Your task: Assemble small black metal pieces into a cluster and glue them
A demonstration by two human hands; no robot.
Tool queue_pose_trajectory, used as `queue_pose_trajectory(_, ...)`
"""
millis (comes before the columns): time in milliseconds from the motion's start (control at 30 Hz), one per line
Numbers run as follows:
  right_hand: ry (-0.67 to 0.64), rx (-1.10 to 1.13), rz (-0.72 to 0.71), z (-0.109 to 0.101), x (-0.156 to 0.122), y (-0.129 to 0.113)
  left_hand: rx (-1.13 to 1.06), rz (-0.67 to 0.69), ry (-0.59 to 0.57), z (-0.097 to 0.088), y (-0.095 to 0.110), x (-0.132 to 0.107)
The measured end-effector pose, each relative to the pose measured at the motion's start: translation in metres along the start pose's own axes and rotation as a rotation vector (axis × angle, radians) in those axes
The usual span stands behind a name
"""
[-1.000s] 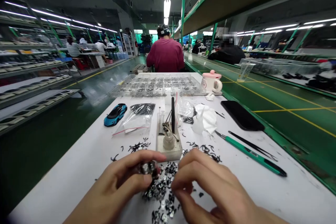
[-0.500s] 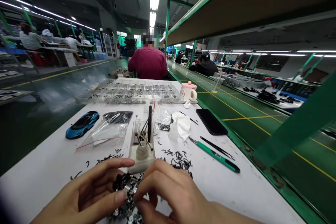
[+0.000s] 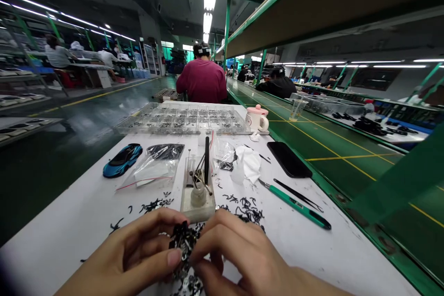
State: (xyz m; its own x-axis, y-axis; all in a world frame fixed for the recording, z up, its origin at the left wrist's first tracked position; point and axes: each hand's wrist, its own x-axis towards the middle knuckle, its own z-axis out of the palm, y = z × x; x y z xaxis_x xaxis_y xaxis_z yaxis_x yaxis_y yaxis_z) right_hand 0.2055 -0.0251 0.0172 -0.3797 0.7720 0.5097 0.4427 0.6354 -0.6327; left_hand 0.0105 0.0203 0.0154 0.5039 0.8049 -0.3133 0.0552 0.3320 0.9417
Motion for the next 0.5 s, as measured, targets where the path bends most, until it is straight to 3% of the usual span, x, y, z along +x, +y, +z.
queue_pose_trajectory(233,0.054,-0.093,-0.075,0.0001,0.0005,0.0005,-0.037,0.025,-0.015,0.0016,0.0042,-0.0022)
queue_pose_trajectory(500,-0.008,-0.160,-0.070,0.0019,-0.0086,0.0048,0.065,0.078,-0.043,0.0038,0.0030,-0.0075)
